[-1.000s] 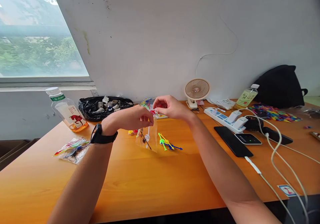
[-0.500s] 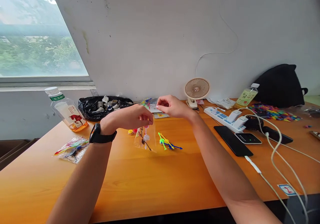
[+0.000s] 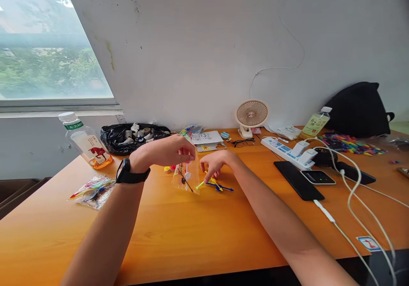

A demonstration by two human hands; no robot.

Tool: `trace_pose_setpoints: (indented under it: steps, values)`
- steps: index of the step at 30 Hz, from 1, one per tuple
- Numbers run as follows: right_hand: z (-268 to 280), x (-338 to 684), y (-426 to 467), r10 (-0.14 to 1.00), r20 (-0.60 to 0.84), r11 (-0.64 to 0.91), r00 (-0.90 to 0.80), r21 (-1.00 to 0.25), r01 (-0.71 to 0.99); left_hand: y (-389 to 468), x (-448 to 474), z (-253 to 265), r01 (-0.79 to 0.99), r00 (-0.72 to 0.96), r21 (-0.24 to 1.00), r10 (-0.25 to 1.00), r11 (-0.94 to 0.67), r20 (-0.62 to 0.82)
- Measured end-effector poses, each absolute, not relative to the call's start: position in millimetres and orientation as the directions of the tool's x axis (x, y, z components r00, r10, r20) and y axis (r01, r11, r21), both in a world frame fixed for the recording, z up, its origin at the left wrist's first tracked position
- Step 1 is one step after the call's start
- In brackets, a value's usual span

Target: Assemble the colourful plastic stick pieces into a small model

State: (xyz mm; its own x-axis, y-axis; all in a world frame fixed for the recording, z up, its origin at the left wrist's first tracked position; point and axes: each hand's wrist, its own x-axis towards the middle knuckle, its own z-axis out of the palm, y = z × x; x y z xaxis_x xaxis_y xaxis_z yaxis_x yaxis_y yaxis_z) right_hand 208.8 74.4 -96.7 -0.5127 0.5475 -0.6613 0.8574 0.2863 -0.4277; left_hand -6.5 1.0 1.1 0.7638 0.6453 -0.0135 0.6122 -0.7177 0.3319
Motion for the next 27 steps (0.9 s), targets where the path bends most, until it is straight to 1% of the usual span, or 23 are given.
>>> trace_pose_setpoints:
  steps: [2, 7, 9, 13, 19, 21, 24, 27]
  values:
    - [-97, 205, 73, 0.527, -0.641, 0.312, -0.558, -0.465, 0.828, 0, -6, 2, 0.618, 0.760, 0.329, 0.650, -0.714, -0.019]
    - [-98, 204, 76, 0.401, -0.649, 0.393, -0.646, -0.515, 0.761, -1, -6, 5, 0.636, 0.747, 0.327, 0.664, -0.699, -0.032]
    - [-99, 205, 79, 0.384, -0.624, 0.397, -0.680, -0.553, 0.732, -1, -8, 5, 0.633, 0.749, 0.324, 0.662, -0.703, -0.025]
    - [-98, 209, 82, 0.403, -0.565, 0.387, -0.720, -0.608, 0.693, -2, -9, 5, 0.636, 0.746, 0.318, 0.665, -0.703, -0.021]
    - [-94, 213, 83, 0.397, -0.529, 0.385, -0.750, -0.646, 0.660, 0, -9, 4, 0.632, 0.746, 0.332, 0.666, -0.701, -0.014]
    - [-93, 214, 83, 0.414, -0.513, 0.366, -0.752, -0.663, 0.653, 1, -10, 3, 0.625, 0.751, 0.327, 0.660, -0.709, -0.006]
    - [-92, 219, 85, 0.478, -0.435, 0.356, -0.763, -0.698, 0.621, 1, -11, 2, 0.615, 0.760, 0.318, 0.650, -0.722, 0.006]
    - [-88, 225, 87, 0.504, -0.307, 0.350, -0.807, -0.782, 0.516, 1, -11, 2, 0.614, 0.760, 0.313, 0.650, -0.725, 0.014]
